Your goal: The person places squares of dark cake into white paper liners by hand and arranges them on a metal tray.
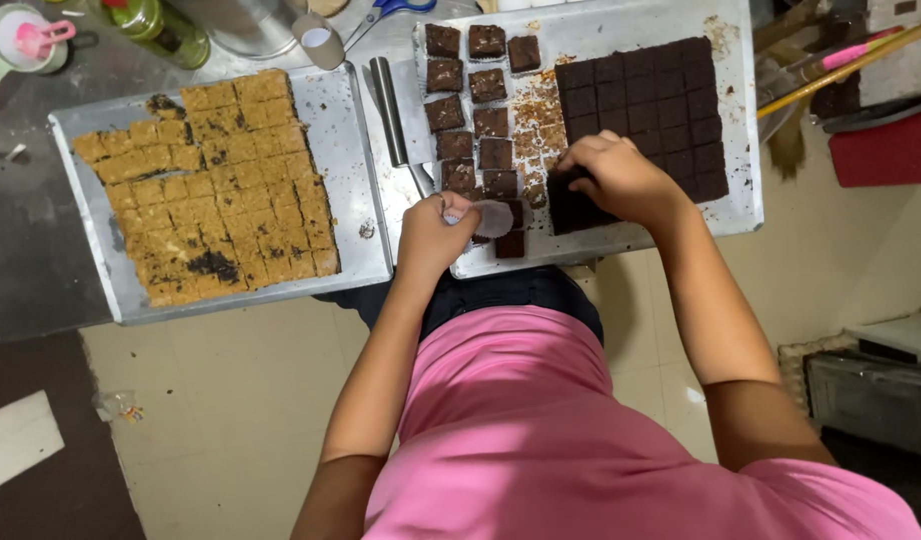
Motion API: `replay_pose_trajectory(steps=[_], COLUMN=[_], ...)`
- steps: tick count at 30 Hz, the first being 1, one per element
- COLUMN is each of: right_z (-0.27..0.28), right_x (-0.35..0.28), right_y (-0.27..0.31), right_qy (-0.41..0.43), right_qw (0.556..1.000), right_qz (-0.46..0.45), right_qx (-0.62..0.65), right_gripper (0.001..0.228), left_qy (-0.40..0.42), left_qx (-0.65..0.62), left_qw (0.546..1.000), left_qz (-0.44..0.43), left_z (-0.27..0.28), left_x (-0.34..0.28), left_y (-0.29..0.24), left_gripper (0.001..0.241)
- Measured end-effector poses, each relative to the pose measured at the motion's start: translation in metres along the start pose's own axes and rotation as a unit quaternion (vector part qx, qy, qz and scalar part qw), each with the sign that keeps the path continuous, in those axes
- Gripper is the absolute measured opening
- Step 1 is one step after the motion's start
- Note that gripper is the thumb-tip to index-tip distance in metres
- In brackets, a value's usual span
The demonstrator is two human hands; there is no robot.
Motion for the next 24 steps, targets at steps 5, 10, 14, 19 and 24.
replay_pose_trajectory(steps=[5,10,14,19,24], right_z=[-0.005,0.015,0.026,0.017,0.014], right_x=[0.001,-0.003,-0.016,-0.006,-0.007], right_y=[0.001,0.02,0.051,0.111,0.106], right_qy=[0.037,0.034,-0.088,-0.051,-0.104], right_qw=[0.999,0.999,0.982,0.956,0.985], right_qz=[0.014,-0.026,0.013,0.04,0.041], right_qx=[-0.001,-0.008,0.166,0.286,0.128], right_gripper=[0.032,0.044,0.051,0.049,0.043], left_qy=[-0.002,0.0,-0.009,0.015,0.081], left_qx=[-0.006,-0.004,0.107,0.037,0.009], left_qw=[1.0,1.0,0.994,0.999,0.997], left_qz=[0.013,0.029,0.029,-0.009,0.007], left_z=[0.002,0.002,-0.001,-0.014,-0.019], left_x=[0.0,-0.003,-0.003,-0.003,-0.002], left_y=[0.002,-0.01,-0.012,-0.014,-0.019], left_gripper=[0.023,0.028,0.024,0.02,0.026])
Point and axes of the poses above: each hand's wrist, its own x-axis towards the middle knuckle, its own z-axis out of the back of the hand, y = z × x, the point moved 8 cm from there along x, towards the middle knuckle, and after that the axes turned 6 degrees about -x, right-handed, at the moved point
